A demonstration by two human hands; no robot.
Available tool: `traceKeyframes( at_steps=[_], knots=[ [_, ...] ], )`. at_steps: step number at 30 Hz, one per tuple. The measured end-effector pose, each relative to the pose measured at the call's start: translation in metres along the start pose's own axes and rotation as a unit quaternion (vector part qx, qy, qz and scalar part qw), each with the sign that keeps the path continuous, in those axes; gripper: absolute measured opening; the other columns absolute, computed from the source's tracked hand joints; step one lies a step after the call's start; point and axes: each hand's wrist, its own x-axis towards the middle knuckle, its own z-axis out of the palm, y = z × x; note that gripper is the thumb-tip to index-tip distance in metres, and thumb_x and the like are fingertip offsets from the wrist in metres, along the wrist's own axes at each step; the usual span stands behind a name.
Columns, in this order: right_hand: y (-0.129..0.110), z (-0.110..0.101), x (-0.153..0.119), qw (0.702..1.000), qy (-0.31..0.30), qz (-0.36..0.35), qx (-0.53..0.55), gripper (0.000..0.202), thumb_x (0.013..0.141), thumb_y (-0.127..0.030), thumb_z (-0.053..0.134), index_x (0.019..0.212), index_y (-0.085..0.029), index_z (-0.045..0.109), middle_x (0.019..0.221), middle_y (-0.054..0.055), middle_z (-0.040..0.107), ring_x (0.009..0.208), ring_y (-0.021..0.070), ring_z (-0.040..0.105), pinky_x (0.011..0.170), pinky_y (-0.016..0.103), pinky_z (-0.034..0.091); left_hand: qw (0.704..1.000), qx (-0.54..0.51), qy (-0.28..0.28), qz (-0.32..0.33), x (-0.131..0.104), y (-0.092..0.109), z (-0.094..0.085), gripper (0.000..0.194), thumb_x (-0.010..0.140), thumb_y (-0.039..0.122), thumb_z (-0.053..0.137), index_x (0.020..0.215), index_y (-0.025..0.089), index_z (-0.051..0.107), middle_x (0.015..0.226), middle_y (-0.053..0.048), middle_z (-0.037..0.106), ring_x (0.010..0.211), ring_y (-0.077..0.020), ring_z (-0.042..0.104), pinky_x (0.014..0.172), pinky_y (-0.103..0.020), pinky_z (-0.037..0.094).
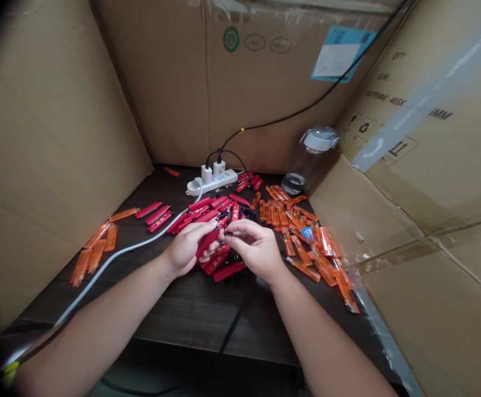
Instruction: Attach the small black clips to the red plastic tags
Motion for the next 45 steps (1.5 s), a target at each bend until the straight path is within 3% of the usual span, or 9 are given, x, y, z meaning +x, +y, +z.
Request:
traceKeyframes(
  at_steps=[7,11,16,23,28,33,40,45],
  knots=[
    [0.001,-0.003,-0.001,0.998,0.050,0.028,-0.018,0.019,0.066,-0.024,0.079,0.085,-0.023,0.076,0.082,0.003,0.075,0.075,0.0179,0.069,0.075,0.034,0.058,1.000,-0.001,-0.010,-0.016,0.001,-0.001,-0.001,0.040,0.082,0.051,0.055,0.076,0.012,0.063,0.052,0.002,0.046,0.038,-0.0043,0.033,0.036,-0.017,0.018],
    [0.005,-0.006,0.000,0.998,0.043,0.041,-0.024,0.018,0.064,-0.024,0.081,0.082,-0.023,0.077,0.084,0.003,0.076,0.078,0.0194,0.070,0.078,0.036,0.058,0.999,-0.008,-0.023,-0.032,0.001,-0.001,-0.001,0.041,0.081,0.052,0.055,0.074,0.012,0.061,0.051,0.002,0.046,0.036,-0.0044,0.033,0.034,-0.017,0.017],
    [0.005,-0.007,0.002,0.992,0.048,0.102,0.059,0.025,0.063,-0.028,0.083,0.086,-0.020,0.076,0.083,0.006,0.076,0.074,0.0205,0.072,0.079,0.038,0.058,0.999,-0.010,-0.031,-0.039,0.000,0.000,-0.002,0.041,0.081,0.052,0.055,0.073,0.012,0.061,0.050,0.003,0.046,0.035,-0.0044,0.032,0.033,-0.017,0.016],
    [0.000,0.000,0.001,0.985,0.043,0.114,0.120,0.022,0.064,-0.027,0.083,0.083,-0.019,0.076,0.085,0.006,0.075,0.076,0.0200,0.072,0.083,0.038,0.058,1.000,0.012,-0.022,-0.018,-0.001,0.001,0.000,0.040,0.082,0.050,0.055,0.071,0.011,0.062,0.050,0.002,0.047,0.035,-0.0044,0.034,0.034,-0.018,0.018],
    [0.000,0.001,-0.002,0.994,0.047,0.061,0.074,0.023,0.068,-0.026,0.080,0.091,-0.023,0.075,0.095,0.005,0.075,0.087,0.0213,0.070,0.088,0.039,0.056,1.000,0.014,-0.021,-0.018,-0.001,0.000,0.000,0.039,0.080,0.050,0.057,0.072,0.012,0.062,0.050,0.002,0.047,0.035,-0.0045,0.034,0.034,-0.018,0.017],
    [-0.003,0.001,-0.004,0.998,0.013,-0.012,-0.057,0.019,0.078,-0.028,0.072,0.097,-0.026,0.076,0.107,0.005,0.071,0.107,0.0226,0.063,0.099,0.039,0.048,0.999,0.026,-0.032,-0.024,-0.001,0.000,0.001,0.037,0.080,0.050,0.058,0.071,0.014,0.060,0.050,0.002,0.048,0.037,-0.0050,0.035,0.036,-0.018,0.016],
    [-0.006,0.004,-0.008,0.997,0.038,-0.067,0.000,0.015,0.079,-0.019,0.070,0.089,-0.028,0.075,0.099,0.004,0.070,0.099,0.0215,0.064,0.088,0.038,0.053,0.994,0.044,-0.083,0.048,-0.004,0.000,-0.003,0.035,0.081,0.046,0.059,0.075,0.012,0.063,0.056,0.000,0.050,0.046,-0.0067,0.040,0.042,-0.020,0.022],
    [-0.020,0.004,-0.012,0.981,0.031,-0.147,-0.119,0.013,0.078,-0.015,0.068,0.085,-0.025,0.074,0.092,0.007,0.068,0.087,0.0214,0.064,0.079,0.037,0.055,0.989,0.045,-0.094,0.102,-0.007,0.000,-0.005,0.031,0.082,0.042,0.059,0.075,0.012,0.064,0.059,-0.001,0.049,0.050,-0.0079,0.039,0.048,-0.023,0.025]
  ],
)
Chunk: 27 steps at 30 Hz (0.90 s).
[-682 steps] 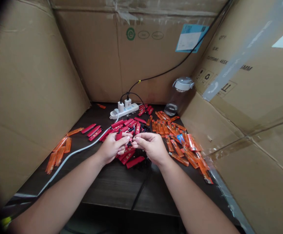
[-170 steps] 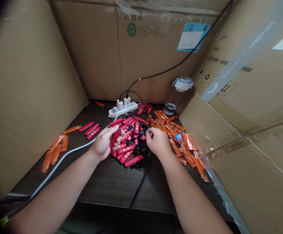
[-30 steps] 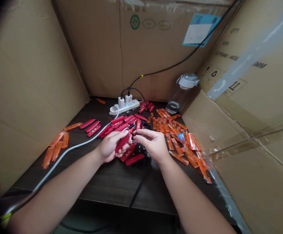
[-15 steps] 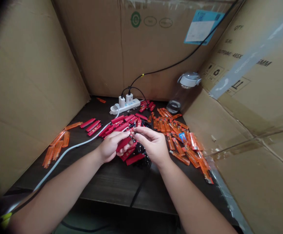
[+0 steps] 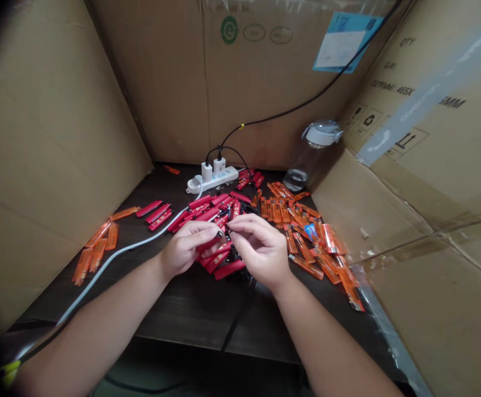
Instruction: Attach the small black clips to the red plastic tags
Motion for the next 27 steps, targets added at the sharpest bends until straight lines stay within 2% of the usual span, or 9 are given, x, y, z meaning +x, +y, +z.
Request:
traceKeyframes(
  at_steps=[5,8,12,17,21,27],
  knots=[
    [-0.004,-0.004,0.001,0.994,-0.078,-0.052,-0.052,0.019,0.079,-0.010,0.063,0.089,-0.024,0.073,0.092,0.008,0.064,0.080,0.0190,0.064,0.072,0.034,0.055,0.999,0.025,-0.014,0.015,-0.001,0.003,0.000,0.033,0.081,0.042,0.060,0.065,0.013,0.059,0.056,0.002,0.042,0.050,-0.0078,0.033,0.049,-0.024,0.022],
    [-0.002,-0.006,0.003,0.989,-0.104,-0.080,-0.062,0.020,0.080,-0.008,0.061,0.089,-0.022,0.072,0.089,0.007,0.063,0.077,0.0171,0.063,0.069,0.031,0.055,0.998,0.053,-0.037,0.021,-0.001,0.006,-0.001,0.035,0.082,0.042,0.058,0.062,0.013,0.055,0.054,0.003,0.041,0.049,-0.0076,0.032,0.048,-0.025,0.021],
    [0.000,-0.008,0.005,0.983,-0.117,-0.123,-0.076,0.023,0.078,-0.004,0.059,0.089,-0.019,0.071,0.087,0.007,0.062,0.076,0.0153,0.062,0.067,0.028,0.053,0.993,0.095,-0.058,0.034,-0.001,0.010,-0.002,0.037,0.083,0.041,0.058,0.060,0.013,0.055,0.052,0.003,0.041,0.049,-0.0073,0.032,0.048,-0.025,0.021],
    [0.001,-0.009,0.006,0.971,-0.143,-0.159,-0.105,0.024,0.076,0.000,0.058,0.090,-0.017,0.067,0.087,0.008,0.061,0.079,0.0162,0.061,0.067,0.029,0.052,0.985,0.158,-0.045,0.050,-0.001,0.014,-0.001,0.037,0.083,0.041,0.058,0.059,0.013,0.057,0.053,0.003,0.042,0.053,-0.0083,0.035,0.051,-0.024,0.027],
    [0.001,-0.008,0.005,0.967,-0.148,-0.170,-0.121,0.024,0.076,0.001,0.057,0.090,-0.017,0.065,0.087,0.008,0.061,0.078,0.0162,0.060,0.068,0.030,0.052,0.975,0.205,-0.023,0.076,-0.001,0.014,0.001,0.032,0.082,0.038,0.060,0.062,0.013,0.062,0.057,0.002,0.048,0.057,-0.0095,0.040,0.055,-0.024,0.032],
    [0.001,-0.009,0.006,0.966,-0.153,-0.172,-0.119,0.023,0.076,0.000,0.057,0.088,-0.017,0.064,0.087,0.008,0.061,0.079,0.0161,0.060,0.068,0.030,0.052,0.980,0.185,-0.026,0.067,-0.002,0.014,0.002,0.033,0.082,0.039,0.059,0.061,0.013,0.062,0.056,0.001,0.046,0.056,-0.0094,0.039,0.054,-0.024,0.031]
  ],
)
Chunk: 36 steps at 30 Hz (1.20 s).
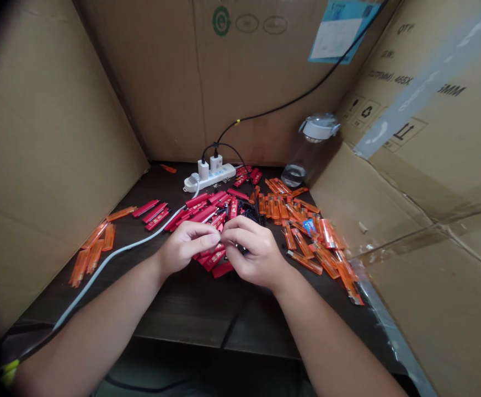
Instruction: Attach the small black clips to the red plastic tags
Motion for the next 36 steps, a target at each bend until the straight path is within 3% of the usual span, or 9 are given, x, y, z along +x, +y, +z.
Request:
traceKeyframes(
  at_steps=[6,10,14,18,25,36],
  knots=[
    [-0.002,-0.001,0.001,0.999,0.003,0.027,0.026,0.019,0.078,-0.002,0.058,0.087,-0.017,0.066,0.086,0.007,0.061,0.077,0.0154,0.060,0.067,0.029,0.052,0.998,-0.060,-0.015,-0.021,0.000,-0.006,-0.001,0.034,0.084,0.038,0.057,0.062,0.013,0.059,0.054,0.003,0.042,0.052,-0.0081,0.034,0.050,-0.025,0.025],
    [-0.001,0.000,0.000,0.992,0.054,0.080,0.077,0.023,0.079,-0.005,0.062,0.096,-0.019,0.069,0.091,0.007,0.063,0.082,0.0163,0.062,0.072,0.031,0.053,0.996,-0.083,-0.019,-0.034,0.000,-0.010,-0.002,0.035,0.086,0.039,0.057,0.062,0.013,0.057,0.053,0.002,0.043,0.050,-0.0077,0.033,0.049,-0.025,0.022],
    [0.004,0.001,-0.003,0.965,0.113,0.142,0.189,0.025,0.082,-0.009,0.064,0.099,-0.024,0.072,0.103,0.008,0.062,0.096,0.0193,0.062,0.079,0.034,0.055,0.991,-0.123,-0.012,-0.050,-0.001,-0.012,-0.002,0.037,0.085,0.041,0.058,0.062,0.012,0.057,0.055,0.001,0.045,0.050,-0.0075,0.033,0.049,-0.025,0.022],
    [0.005,0.005,-0.004,0.939,0.121,0.177,0.269,0.025,0.084,-0.012,0.063,0.101,-0.027,0.073,0.106,0.006,0.062,0.096,0.0184,0.064,0.079,0.034,0.058,0.985,-0.156,0.010,-0.069,0.000,-0.014,0.000,0.038,0.083,0.043,0.061,0.062,0.011,0.057,0.060,-0.001,0.048,0.053,-0.0077,0.037,0.049,-0.024,0.023],
    [0.003,0.014,-0.003,0.942,0.161,0.171,0.241,0.023,0.083,-0.011,0.065,0.097,-0.027,0.073,0.103,0.004,0.066,0.094,0.0158,0.066,0.082,0.030,0.058,0.976,-0.186,0.045,-0.106,0.002,-0.016,0.005,0.035,0.080,0.045,0.063,0.077,0.010,0.066,0.062,-0.001,0.050,0.055,-0.0080,0.041,0.048,-0.021,0.025],
    [0.003,0.015,-0.001,0.972,0.138,0.162,0.096,0.016,0.085,-0.015,0.062,0.095,-0.021,0.073,0.101,0.008,0.070,0.100,0.0198,0.065,0.088,0.036,0.055,0.969,-0.196,0.077,-0.126,0.004,-0.015,0.009,0.037,0.078,0.048,0.064,0.074,0.011,0.063,0.057,0.000,0.049,0.050,-0.0067,0.040,0.045,-0.020,0.022]
  ],
)
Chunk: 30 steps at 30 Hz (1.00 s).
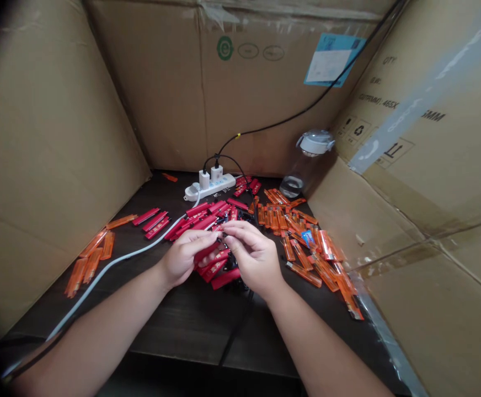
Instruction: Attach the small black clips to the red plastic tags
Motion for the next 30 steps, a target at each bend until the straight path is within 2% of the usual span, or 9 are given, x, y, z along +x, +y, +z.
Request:
traceKeyframes(
  at_steps=[11,21,25,30],
  knots=[
    [0.000,0.009,-0.004,0.998,0.032,-0.047,-0.023,0.016,0.082,-0.010,0.063,0.089,-0.021,0.072,0.096,0.007,0.070,0.089,0.0180,0.067,0.078,0.033,0.058,1.000,-0.019,-0.001,-0.011,0.002,-0.004,0.002,0.037,0.081,0.047,0.062,0.068,0.012,0.056,0.055,0.001,0.049,0.044,-0.0060,0.038,0.040,-0.020,0.021],
    [0.005,0.013,-0.005,0.998,0.048,0.027,0.030,0.012,0.080,-0.016,0.068,0.087,-0.022,0.075,0.094,0.006,0.072,0.088,0.0182,0.069,0.079,0.033,0.059,0.995,-0.068,-0.006,-0.069,0.003,-0.002,0.001,0.040,0.076,0.051,0.066,0.069,0.013,0.056,0.054,0.001,0.049,0.042,-0.0056,0.039,0.039,-0.018,0.019],
    [0.008,0.014,-0.007,0.994,0.066,0.061,0.062,0.009,0.078,-0.021,0.070,0.085,-0.022,0.076,0.093,0.006,0.073,0.087,0.0188,0.069,0.074,0.032,0.061,0.992,-0.093,-0.023,-0.080,0.002,-0.001,0.002,0.039,0.075,0.051,0.067,0.072,0.013,0.058,0.055,0.001,0.049,0.042,-0.0053,0.038,0.038,-0.018,0.020],
    [0.007,0.014,-0.007,0.994,0.054,0.054,0.075,0.010,0.078,-0.019,0.070,0.085,-0.023,0.076,0.093,0.007,0.073,0.088,0.0191,0.069,0.078,0.033,0.060,0.989,-0.109,-0.037,-0.089,0.001,0.001,0.003,0.038,0.077,0.051,0.065,0.074,0.014,0.057,0.056,0.001,0.050,0.042,-0.0056,0.038,0.038,-0.018,0.021]
  ],
)
